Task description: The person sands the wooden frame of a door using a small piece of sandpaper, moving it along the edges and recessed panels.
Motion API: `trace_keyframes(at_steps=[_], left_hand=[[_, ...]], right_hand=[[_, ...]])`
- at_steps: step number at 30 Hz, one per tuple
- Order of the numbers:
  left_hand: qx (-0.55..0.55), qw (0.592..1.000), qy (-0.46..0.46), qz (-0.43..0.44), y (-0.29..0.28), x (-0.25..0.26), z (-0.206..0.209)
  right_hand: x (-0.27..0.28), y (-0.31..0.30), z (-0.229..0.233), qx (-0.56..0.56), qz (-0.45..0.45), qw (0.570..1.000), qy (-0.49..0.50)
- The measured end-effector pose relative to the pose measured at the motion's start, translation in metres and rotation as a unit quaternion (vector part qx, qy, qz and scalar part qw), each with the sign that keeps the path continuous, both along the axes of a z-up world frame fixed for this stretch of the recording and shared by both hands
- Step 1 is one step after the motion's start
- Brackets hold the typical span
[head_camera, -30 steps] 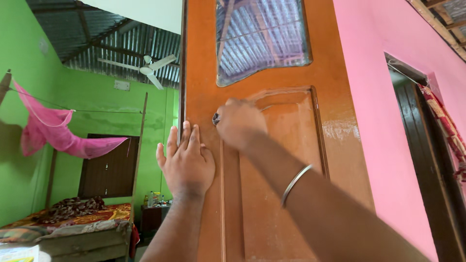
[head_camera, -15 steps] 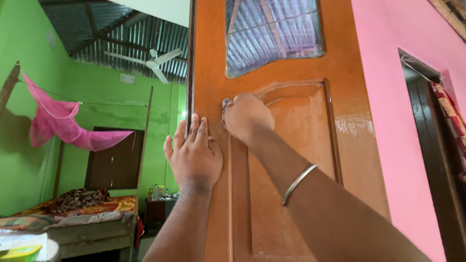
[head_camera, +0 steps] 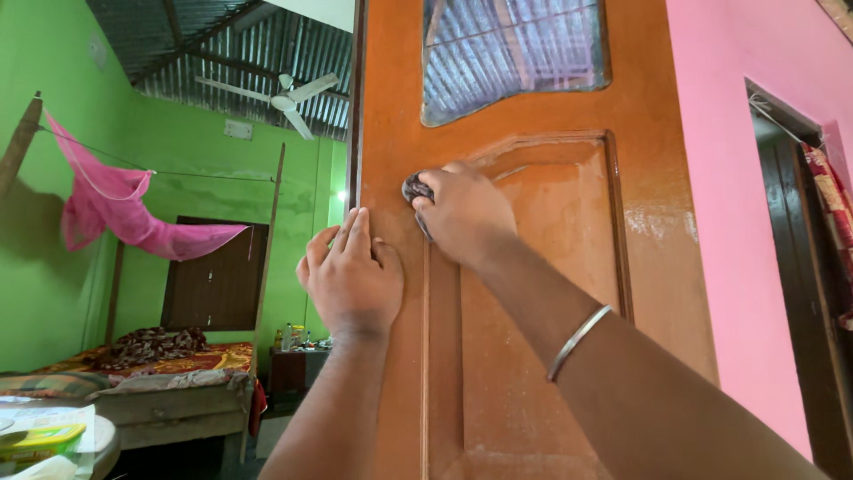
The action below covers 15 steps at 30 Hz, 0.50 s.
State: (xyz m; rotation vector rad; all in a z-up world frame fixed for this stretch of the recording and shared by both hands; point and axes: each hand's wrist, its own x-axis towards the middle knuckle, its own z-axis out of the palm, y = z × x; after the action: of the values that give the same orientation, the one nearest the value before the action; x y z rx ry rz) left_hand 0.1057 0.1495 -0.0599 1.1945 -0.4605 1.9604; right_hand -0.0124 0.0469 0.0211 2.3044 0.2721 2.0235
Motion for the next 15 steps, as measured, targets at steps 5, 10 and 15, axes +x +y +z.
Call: trace_keyframes(at_steps=[5,10,15], left_hand=[[-0.006,1.0,-0.001,-0.014,0.002,0.002,0.001],[-0.05,0.997,0.047,-0.03,0.003,0.001,0.002],[-0.037,0.995,0.07,-0.06,0.003,0.002,0.002]], right_hand=[[-0.004,-0.002,-0.027,-0.1,-0.025,0.995,-0.007],[-0.01,0.001,-0.028,-0.188,-0.106,0.976,0.02],[-0.005,0.013,0.005,-0.143,-0.103,0.984,-0.037]])
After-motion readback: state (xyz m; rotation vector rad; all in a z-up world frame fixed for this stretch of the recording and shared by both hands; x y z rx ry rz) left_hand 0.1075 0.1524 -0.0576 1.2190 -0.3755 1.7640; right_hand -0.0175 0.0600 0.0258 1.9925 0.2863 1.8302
